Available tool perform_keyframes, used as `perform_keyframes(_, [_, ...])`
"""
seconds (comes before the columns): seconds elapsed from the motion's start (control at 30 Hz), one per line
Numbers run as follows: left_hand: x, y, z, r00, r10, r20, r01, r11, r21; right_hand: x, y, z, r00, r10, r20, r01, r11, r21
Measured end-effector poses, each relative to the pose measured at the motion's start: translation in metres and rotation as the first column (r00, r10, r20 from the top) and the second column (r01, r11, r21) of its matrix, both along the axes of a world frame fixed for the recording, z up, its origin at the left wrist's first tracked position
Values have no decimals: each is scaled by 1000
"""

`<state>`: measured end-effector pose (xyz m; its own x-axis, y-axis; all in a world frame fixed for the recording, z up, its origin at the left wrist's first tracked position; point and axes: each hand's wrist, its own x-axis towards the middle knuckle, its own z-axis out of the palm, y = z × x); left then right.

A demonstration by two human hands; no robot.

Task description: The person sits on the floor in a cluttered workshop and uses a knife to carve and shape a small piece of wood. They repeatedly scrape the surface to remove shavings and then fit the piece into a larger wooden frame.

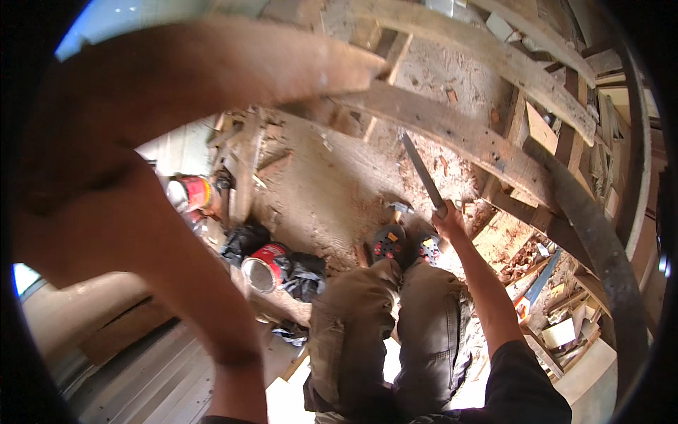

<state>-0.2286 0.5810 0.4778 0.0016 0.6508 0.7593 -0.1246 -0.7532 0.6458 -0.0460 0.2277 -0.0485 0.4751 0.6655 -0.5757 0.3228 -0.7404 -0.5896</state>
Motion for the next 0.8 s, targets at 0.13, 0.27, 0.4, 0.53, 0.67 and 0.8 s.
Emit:
perform_keyframes(0.13, [11, -22, -23, 925, 293, -244, -313, 949, -47, -10, -24, 59, 999, 15, 33, -15, 1000, -9])
perform_keyframes(0.27, [4, -46, -17, 946, 123, -299, -195, 956, -222, -11, -34, 145, 996, 26, -89, -33, 997, -72])
perform_keyframes(0.4, [-26, -74, -9, 932, 59, -357, -236, 847, -477, -17, -61, 224, 993, -39, -109, 30, 996, -83])
perform_keyframes(0.53, [-53, -93, -29, 883, 287, -371, -446, 757, -477, -31, -81, 283, 975, -221, -35, 222, 975, 18])
perform_keyframes(0.67, [-68, -111, -17, 818, 97, -567, -466, 691, -553, -43, -85, 306, 939, -342, 27, 335, 932, 137])
perform_keyframes(0.8, [-67, -120, -7, 850, -11, -527, -396, 646, -652, -53, -71, 321, 906, -411, 101, 389, 902, 187])
